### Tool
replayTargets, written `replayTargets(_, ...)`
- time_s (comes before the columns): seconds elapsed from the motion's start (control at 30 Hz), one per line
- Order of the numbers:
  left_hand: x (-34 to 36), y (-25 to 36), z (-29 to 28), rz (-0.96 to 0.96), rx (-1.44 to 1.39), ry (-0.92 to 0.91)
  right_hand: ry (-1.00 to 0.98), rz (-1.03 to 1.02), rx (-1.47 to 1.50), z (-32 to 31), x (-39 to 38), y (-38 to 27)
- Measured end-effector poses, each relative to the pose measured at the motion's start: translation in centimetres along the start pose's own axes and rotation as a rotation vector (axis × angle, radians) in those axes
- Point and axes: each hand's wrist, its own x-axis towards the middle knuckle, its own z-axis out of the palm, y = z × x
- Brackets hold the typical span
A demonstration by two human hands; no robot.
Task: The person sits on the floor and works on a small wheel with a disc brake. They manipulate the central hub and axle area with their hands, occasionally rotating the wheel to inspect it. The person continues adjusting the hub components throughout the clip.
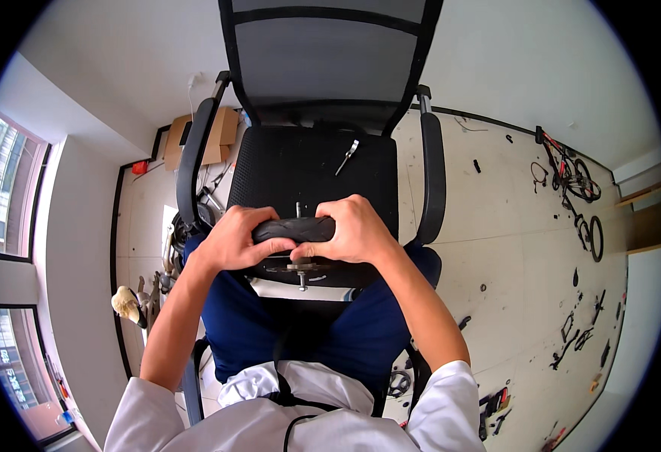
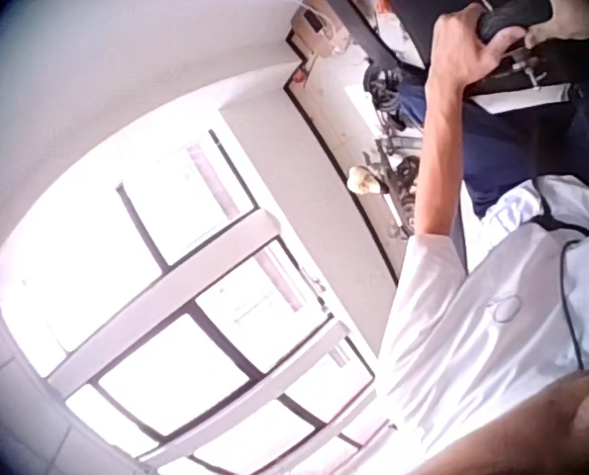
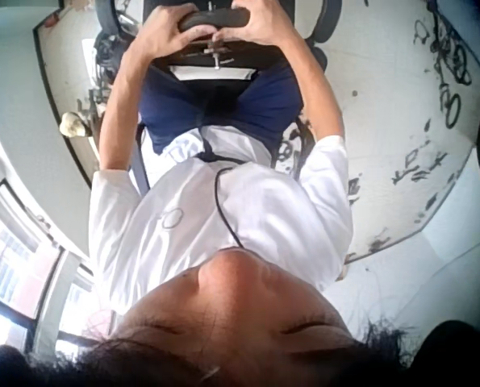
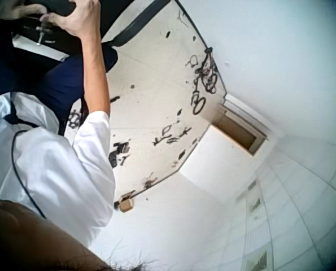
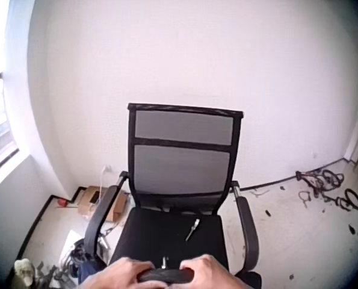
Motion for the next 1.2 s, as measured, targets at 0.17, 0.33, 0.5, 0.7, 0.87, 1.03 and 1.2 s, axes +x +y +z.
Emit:
replayTargets(0.17, 1.7, -0.8, -0.3, -0.015, -0.064, 0.001, -0.080, 0.094, 0.050, -0.7, 1.5, 0.5)
replayTargets(0.33, 2.3, -1.5, -0.2, -0.011, -0.086, 0.013, -0.085, 0.123, 0.059, -0.9, 2.0, 0.5)
replayTargets(0.5, 3.4, -1.3, -0.5, -0.062, -0.043, 0.004, -0.029, 0.122, 0.045, -1.0, 2.3, 1.1)
replayTargets(0.7, 5.3, -1.9, -1.6, -0.125, -0.090, -0.012, 0.079, 0.054, 0.008, -0.8, 3.2, 2.6)
replayTargets(0.87, 5.3, -1.8, -1.9, -0.142, -0.094, -0.029, -0.072, 0.036, -0.087, -1.9, 3.9, 1.6)
replayTargets(1.03, 4.1, -1.8, -1.4, -0.104, -0.051, 0.019, -0.123, 0.082, -0.121, -1.8, 3.8, 0.4)
replayTargets(1.2, 3.4, -1.4, -0.6, 0.063, 0.090, 0.152, 0.053, -0.018, -0.136, -0.7, 2.6, 1.2)
